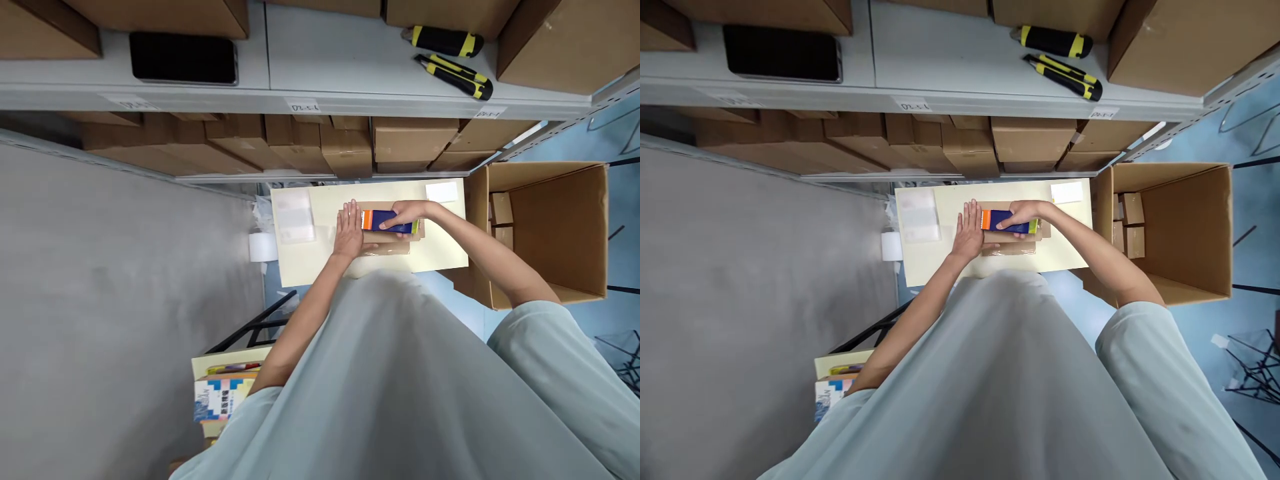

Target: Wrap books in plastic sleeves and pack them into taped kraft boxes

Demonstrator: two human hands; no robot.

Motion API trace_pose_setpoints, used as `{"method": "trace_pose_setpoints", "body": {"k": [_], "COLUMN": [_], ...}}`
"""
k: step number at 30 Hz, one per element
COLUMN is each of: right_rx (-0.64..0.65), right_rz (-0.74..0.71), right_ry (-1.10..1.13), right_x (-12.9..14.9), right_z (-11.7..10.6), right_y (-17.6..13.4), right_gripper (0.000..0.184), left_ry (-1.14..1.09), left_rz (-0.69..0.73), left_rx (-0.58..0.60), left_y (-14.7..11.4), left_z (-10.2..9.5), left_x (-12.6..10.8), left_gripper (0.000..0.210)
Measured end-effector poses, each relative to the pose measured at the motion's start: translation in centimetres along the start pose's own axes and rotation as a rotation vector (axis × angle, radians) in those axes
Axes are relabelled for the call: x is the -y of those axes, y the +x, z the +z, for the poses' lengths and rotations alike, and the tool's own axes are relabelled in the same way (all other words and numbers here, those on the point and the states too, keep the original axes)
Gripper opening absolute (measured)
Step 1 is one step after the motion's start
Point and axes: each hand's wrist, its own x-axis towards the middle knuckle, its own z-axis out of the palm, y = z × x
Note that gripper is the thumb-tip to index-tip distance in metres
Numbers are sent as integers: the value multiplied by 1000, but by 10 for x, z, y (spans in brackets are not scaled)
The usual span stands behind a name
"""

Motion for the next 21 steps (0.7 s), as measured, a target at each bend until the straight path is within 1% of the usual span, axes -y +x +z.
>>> {"method": "trace_pose_setpoints", "body": {"k": [4, 7, 11, 13, 17, 21], "right_rx": [46, 84, 121, 123, 146, 177], "right_rz": [-34, -81, -176, -199, -163, -117], "right_ry": [19, 18, 17, 8, -45, -29], "right_x": [-4, -7, -13, -16, -27, -49], "right_z": [-5, -10, -13, -14, -22, -43], "right_y": [6, 7, 10, 13, 14, -5], "right_gripper": [69, 65, 56, 53, 50, 55], "left_ry": [58, 73, -15, -44, 17, 111], "left_rz": [-63, -113, -144, -152, -191, -224], "left_rx": [36, 59, 31, 16, 44, 78], "left_y": [3, 5, 7, 9, 11, 12], "left_z": [-1, -4, -7, -7, -8, -9], "left_x": [-5, -10, -17, -19, -24, -29], "left_gripper": [145, 144, 131, 124, 118, 120]}}
